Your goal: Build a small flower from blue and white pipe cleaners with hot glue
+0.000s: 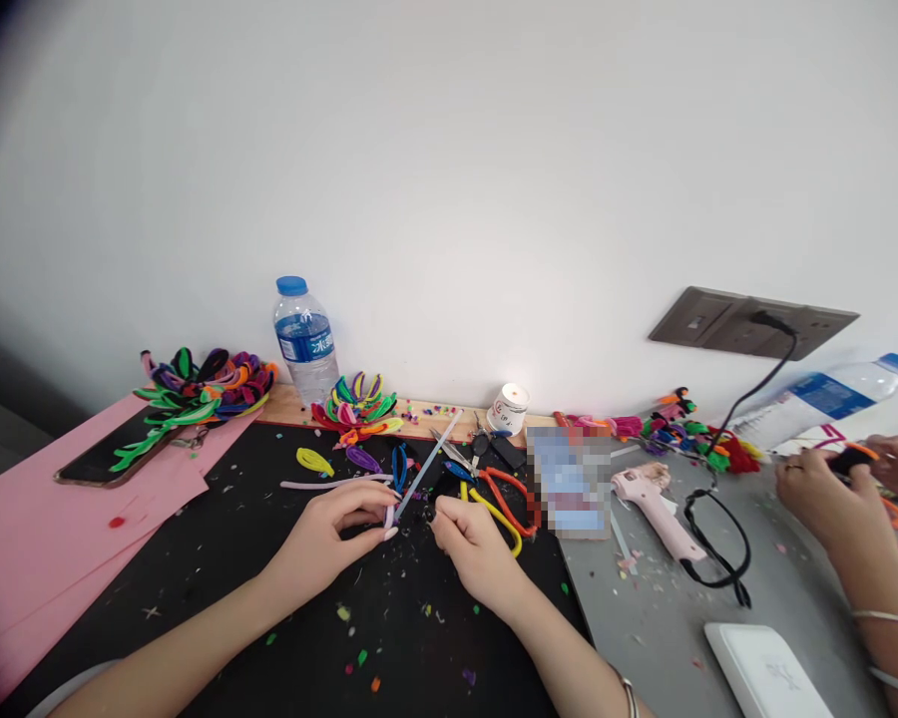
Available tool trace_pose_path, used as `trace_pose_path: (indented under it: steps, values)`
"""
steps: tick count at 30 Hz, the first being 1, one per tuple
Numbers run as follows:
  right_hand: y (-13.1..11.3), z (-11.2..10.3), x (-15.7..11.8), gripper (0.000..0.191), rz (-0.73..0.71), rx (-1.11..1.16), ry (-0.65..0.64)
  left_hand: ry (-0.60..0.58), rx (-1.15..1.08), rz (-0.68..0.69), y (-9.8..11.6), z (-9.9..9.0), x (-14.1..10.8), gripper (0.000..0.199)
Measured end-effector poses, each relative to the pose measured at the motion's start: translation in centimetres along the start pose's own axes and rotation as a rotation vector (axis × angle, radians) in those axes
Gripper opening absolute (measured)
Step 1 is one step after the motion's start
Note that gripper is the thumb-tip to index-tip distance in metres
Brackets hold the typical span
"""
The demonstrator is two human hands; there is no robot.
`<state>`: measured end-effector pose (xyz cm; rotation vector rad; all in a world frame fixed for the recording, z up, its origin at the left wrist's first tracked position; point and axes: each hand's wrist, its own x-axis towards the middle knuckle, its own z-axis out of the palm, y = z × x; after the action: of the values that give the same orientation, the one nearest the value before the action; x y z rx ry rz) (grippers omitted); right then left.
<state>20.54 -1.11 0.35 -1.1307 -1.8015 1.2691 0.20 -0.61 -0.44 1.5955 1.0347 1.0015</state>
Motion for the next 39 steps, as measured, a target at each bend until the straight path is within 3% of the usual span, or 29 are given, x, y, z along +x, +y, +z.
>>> trace_pose_path:
  steps: [5, 12, 20, 25, 29, 35, 39]
  values:
    - [0.4, -0.1, 0.1, 0.040, -0.020, 0.038, 0.006, 0.006, 0.000, 0.003, 0.2, 0.0, 0.0, 0.021]
    - [0.0, 0.2, -0.2, 0.026, -0.004, 0.154, 0.005, 0.000, 0.003, 0.009, -0.1, 0.1, 0.0, 0.021]
    - [-0.7, 0.2, -0.2, 0.026, -0.049, -0.199, 0.019, 0.001, -0.004, 0.014, -0.2, 0.1, -0.1, 0.021]
    - [-0.2, 0.0, -0.1, 0.036, -0.050, -0.217, 0.024, -0.003, 0.001, 0.014, -0.1, 0.1, 0.0, 0.021]
    - [0.0, -0.1, -0.1, 0.041, -0.044, -0.032, 0.023, -0.004, 0.007, 0.010, 0.0, 0.0, 0.0, 0.021]
    - [-0.5, 0.2, -0.1, 0.023, 0.107, 0.649, -0.071, 0.002, 0.014, 0.010, -0.2, 0.1, 0.0, 0.021]
    - [-0.7, 0.2, -0.1, 0.024, 0.141, 0.765, -0.096, 0.006, 0.023, 0.016, -0.2, 0.1, 0.0, 0.020]
